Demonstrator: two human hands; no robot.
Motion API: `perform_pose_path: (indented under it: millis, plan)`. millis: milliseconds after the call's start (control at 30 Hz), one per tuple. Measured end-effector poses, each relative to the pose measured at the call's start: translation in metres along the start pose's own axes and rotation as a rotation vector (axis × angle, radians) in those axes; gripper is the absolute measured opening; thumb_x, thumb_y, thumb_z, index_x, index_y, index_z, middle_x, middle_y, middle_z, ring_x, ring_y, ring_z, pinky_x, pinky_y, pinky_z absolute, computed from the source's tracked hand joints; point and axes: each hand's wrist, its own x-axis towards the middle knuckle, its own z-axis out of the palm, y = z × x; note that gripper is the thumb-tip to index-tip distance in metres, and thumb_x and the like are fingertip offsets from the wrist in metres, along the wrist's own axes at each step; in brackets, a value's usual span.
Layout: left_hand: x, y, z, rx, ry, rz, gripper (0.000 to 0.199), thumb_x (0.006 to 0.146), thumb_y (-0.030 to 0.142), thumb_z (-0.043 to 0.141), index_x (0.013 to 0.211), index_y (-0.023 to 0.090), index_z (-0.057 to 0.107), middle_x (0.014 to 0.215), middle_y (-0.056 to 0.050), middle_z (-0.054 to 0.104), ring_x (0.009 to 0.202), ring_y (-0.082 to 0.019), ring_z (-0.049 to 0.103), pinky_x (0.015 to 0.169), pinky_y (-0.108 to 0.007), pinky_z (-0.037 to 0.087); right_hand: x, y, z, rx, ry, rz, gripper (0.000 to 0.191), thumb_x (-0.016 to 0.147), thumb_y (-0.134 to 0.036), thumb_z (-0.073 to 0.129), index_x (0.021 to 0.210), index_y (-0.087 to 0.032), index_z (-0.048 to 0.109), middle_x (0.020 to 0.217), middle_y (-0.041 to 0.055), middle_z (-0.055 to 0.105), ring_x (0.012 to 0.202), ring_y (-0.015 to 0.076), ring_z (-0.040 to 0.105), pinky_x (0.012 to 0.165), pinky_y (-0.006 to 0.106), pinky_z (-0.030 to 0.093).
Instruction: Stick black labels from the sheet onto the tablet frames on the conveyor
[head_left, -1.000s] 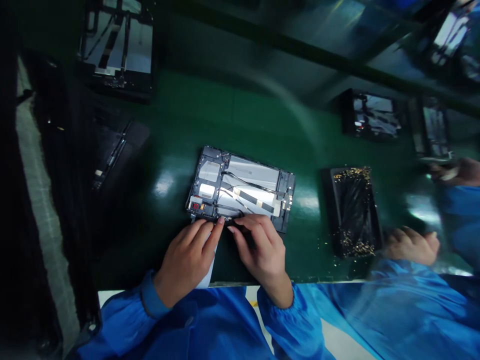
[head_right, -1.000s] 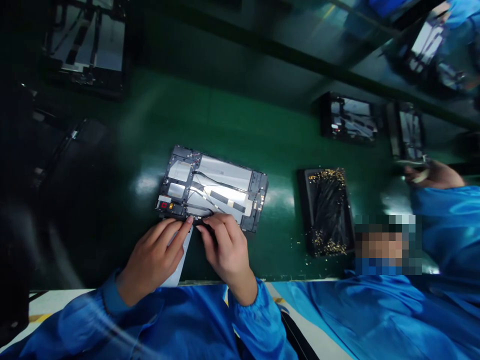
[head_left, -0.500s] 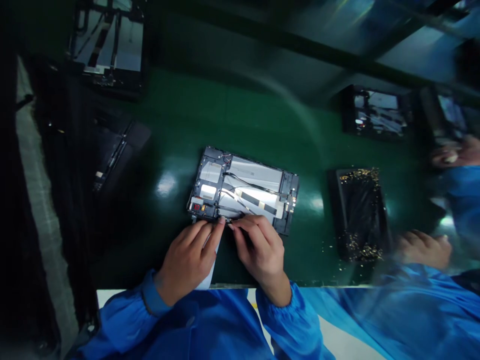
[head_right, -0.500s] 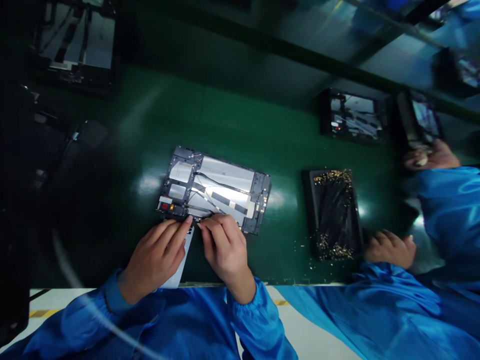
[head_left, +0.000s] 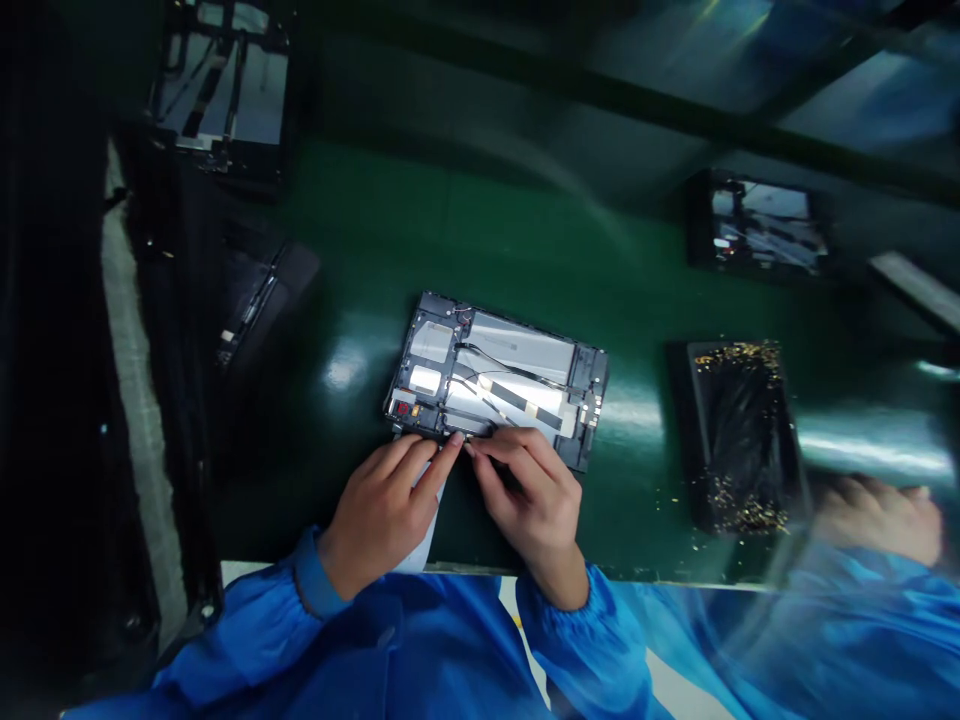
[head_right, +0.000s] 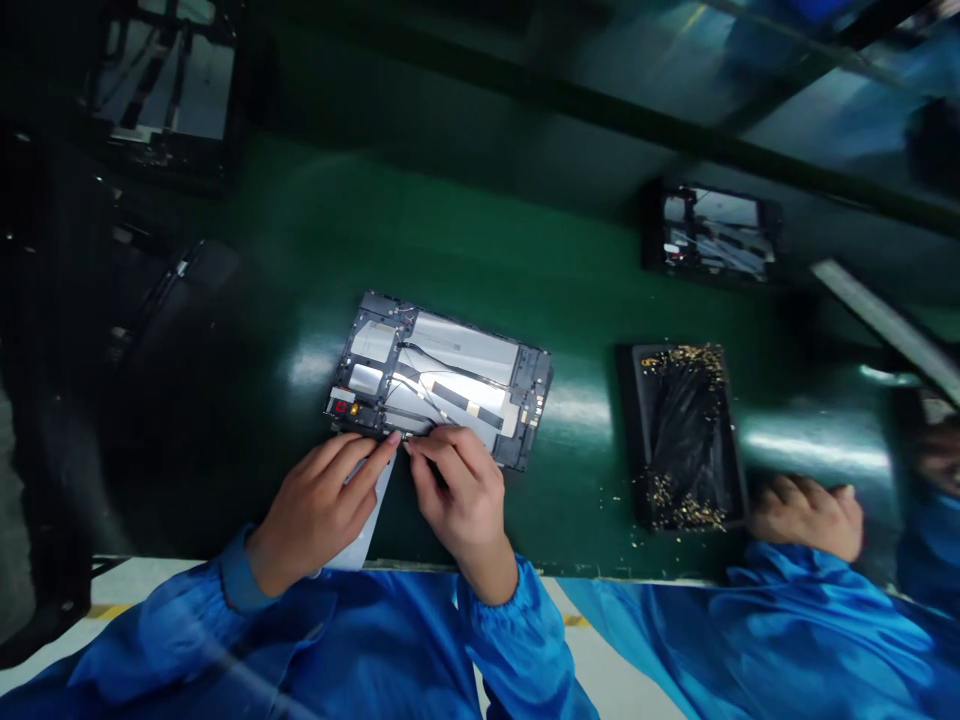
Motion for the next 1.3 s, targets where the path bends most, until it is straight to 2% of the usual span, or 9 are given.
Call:
perform_pose_path:
  millis: [133, 233, 300, 400, 533, 667, 900, 1067, 1300]
  plan:
    - [-0.006, -0.002, -0.009, -0.114, 0.066, -0.009, 0.058, 0.109, 0.011, 0.053, 0.167, 0.009, 0.044, 0.123, -0.014, 0.081, 0.120, -0.026, 0.078, 0.103, -0.039, 0.067, -0.006, 0.002, 0.003, -0.062, 0.043, -0.084, 0.016, 0.100, -0.008, 0.076, 0.105, -0.023, 0.075, 0.094, 0.0041, 0.072, 0.079, 0.0159, 0.071, 0.070, 0.028, 0.061]
    - [-0.019, -0.009, -0.024, -0.169, 0.141, -0.040, 0.056, 0.107, 0.008, 0.060, 0.162, 0.015, 0.052, 0.125, -0.011, 0.082, 0.132, -0.024, 0.075, 0.112, -0.039, 0.064, -0.012, 0.006, 0.006, -0.136, 0.046, -0.142, 0.020, 0.100, -0.008, 0.076, 0.115, -0.021, 0.076, 0.097, 0.0061, 0.072, 0.079, 0.0160, 0.069, 0.068, 0.027, 0.059]
    - [-0.029, -0.015, -0.033, -0.121, 0.113, -0.067, 0.050, 0.107, 0.014, 0.066, 0.156, 0.017, 0.059, 0.128, -0.010, 0.083, 0.136, -0.026, 0.074, 0.114, -0.040, 0.063, -0.014, 0.008, 0.005, -0.177, 0.029, -0.163, 0.022, 0.100, -0.009, 0.076, 0.120, -0.021, 0.075, 0.099, 0.0069, 0.071, 0.080, 0.0165, 0.068, 0.068, 0.027, 0.058]
    - [-0.043, -0.022, -0.040, 0.008, -0.027, -0.073, 0.045, 0.107, 0.032, 0.074, 0.150, 0.019, 0.068, 0.145, -0.012, 0.078, 0.148, -0.033, 0.066, 0.120, -0.046, 0.060, -0.018, 0.004, 0.002, -0.216, -0.003, -0.159, 0.023, 0.102, -0.011, 0.074, 0.123, -0.020, 0.075, 0.103, 0.0089, 0.071, 0.084, 0.0182, 0.069, 0.071, 0.030, 0.059]
    - [-0.052, -0.019, -0.033, 0.105, -0.109, -0.097, 0.043, 0.106, 0.039, 0.074, 0.145, 0.021, 0.073, 0.159, -0.013, 0.069, 0.156, -0.035, 0.059, 0.126, -0.051, 0.052, -0.026, -0.025, 0.004, -0.138, -0.016, -0.110, 0.029, 0.102, -0.010, 0.072, 0.129, -0.019, 0.074, 0.105, 0.0106, 0.071, 0.091, 0.0216, 0.070, 0.076, 0.034, 0.062]
    - [-0.051, -0.011, -0.024, 0.124, -0.096, -0.125, 0.040, 0.107, 0.036, 0.070, 0.142, 0.018, 0.072, 0.160, -0.016, 0.067, 0.157, -0.035, 0.057, 0.127, -0.054, 0.050, -0.033, -0.048, 0.021, 0.131, -0.208, -0.089, 0.018, 0.106, -0.009, 0.063, 0.117, -0.020, 0.072, 0.093, 0.0066, 0.072, 0.082, 0.0195, 0.069, 0.073, 0.031, 0.063]
    - [-0.052, -0.012, -0.025, 0.112, -0.122, -0.089, 0.044, 0.103, 0.035, 0.070, 0.142, 0.014, 0.070, 0.164, -0.019, 0.063, 0.159, -0.038, 0.054, 0.128, -0.057, 0.049, -0.029, -0.040, 0.034, 0.125, -0.293, -0.085, 0.012, 0.108, -0.011, 0.061, 0.105, -0.018, 0.071, 0.090, 0.0061, 0.069, 0.079, 0.0200, 0.067, 0.073, 0.031, 0.059]
    - [-0.054, -0.012, -0.027, 0.107, -0.161, -0.069, 0.063, 0.095, 0.040, 0.076, 0.148, 0.008, 0.064, 0.165, -0.025, 0.061, 0.159, -0.041, 0.053, 0.130, -0.058, 0.047, -0.033, -0.040, 0.041, 0.008, -0.316, -0.173, 0.019, 0.105, -0.007, 0.053, 0.111, -0.015, 0.069, 0.091, 0.0074, 0.064, 0.080, 0.0231, 0.060, 0.071, 0.034, 0.054]
    - [-0.053, -0.005, -0.021, 0.153, -0.116, -0.060, 0.064, 0.098, 0.041, 0.074, 0.151, 0.008, 0.060, 0.164, -0.027, 0.061, 0.159, -0.044, 0.053, 0.129, -0.062, 0.046, -0.031, -0.029, 0.044, -0.079, -0.288, -0.312, 0.024, 0.110, -0.010, 0.045, 0.106, -0.016, 0.068, 0.088, 0.0076, 0.062, 0.081, 0.0232, 0.056, 0.067, 0.033, 0.052]
